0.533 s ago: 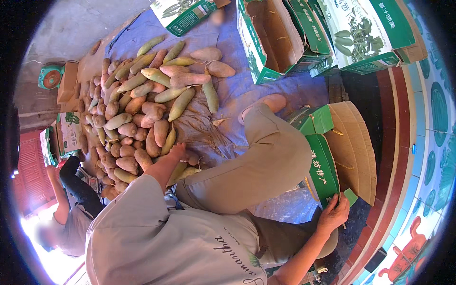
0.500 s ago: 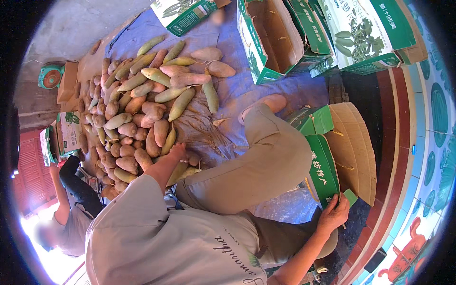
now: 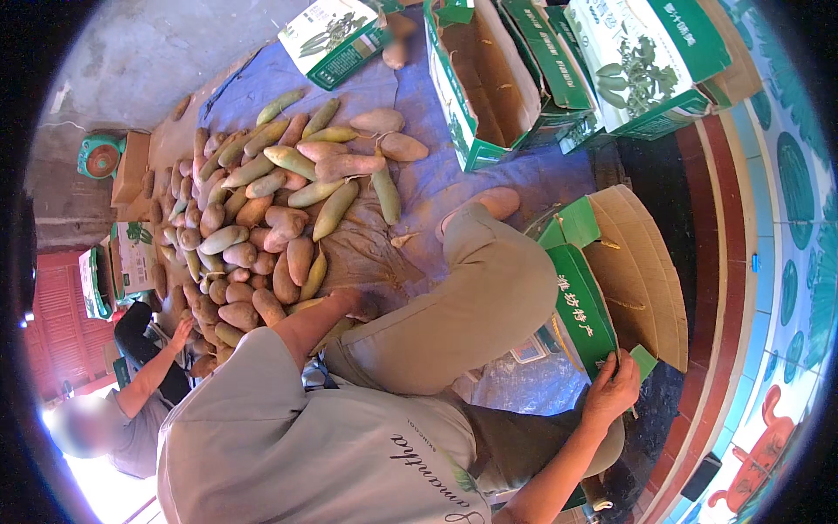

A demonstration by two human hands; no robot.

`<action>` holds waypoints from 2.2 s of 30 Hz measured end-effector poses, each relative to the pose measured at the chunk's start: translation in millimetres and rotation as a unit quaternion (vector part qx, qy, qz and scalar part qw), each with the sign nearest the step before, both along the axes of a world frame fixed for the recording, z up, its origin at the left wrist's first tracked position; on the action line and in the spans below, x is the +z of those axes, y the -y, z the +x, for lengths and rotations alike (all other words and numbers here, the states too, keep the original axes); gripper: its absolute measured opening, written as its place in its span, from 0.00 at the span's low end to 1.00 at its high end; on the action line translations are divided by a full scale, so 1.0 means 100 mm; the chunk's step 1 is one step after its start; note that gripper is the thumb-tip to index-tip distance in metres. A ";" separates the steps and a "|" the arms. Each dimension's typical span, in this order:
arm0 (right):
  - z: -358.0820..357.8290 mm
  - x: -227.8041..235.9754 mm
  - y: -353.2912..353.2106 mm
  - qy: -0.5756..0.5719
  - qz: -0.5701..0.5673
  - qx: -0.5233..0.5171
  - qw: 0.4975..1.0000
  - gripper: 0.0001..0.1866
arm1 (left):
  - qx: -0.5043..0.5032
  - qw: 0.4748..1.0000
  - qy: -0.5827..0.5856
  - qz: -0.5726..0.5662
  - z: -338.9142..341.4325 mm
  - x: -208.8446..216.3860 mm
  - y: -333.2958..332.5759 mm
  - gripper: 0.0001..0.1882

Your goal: Packing sweet potatoes into cardboard boxes and weighing them.

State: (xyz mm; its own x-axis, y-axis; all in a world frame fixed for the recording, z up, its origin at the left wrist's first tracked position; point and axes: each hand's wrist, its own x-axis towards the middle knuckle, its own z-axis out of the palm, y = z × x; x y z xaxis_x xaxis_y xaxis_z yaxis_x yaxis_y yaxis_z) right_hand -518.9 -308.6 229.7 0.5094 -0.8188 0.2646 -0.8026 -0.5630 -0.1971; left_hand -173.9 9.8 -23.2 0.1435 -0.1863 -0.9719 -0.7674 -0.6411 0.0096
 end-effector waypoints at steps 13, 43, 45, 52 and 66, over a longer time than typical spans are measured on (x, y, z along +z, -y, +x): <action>-0.01 0.14 -0.08 0.044 0.001 0.018 0.999 0.04 | 0.263 0.924 0.087 -0.264 0.60 0.96 0.94 0.32; -0.06 0.21 -0.14 0.077 0.017 0.057 0.995 0.03 | 0.031 0.564 -0.119 -0.816 -1.01 3.13 2.70 0.10; -0.08 0.22 -0.13 0.068 -0.019 0.053 0.996 0.03 | 0.044 0.537 -0.085 -0.838 -0.77 3.07 2.62 0.09; -0.04 0.23 -0.14 0.075 -0.002 0.068 0.995 0.03 | 0.136 0.617 0.127 -0.765 0.26 2.19 1.98 0.07; -0.01 0.13 -0.11 0.067 -0.002 0.036 0.997 0.03 | -0.015 0.985 0.059 -0.163 0.23 -0.20 -0.03 0.17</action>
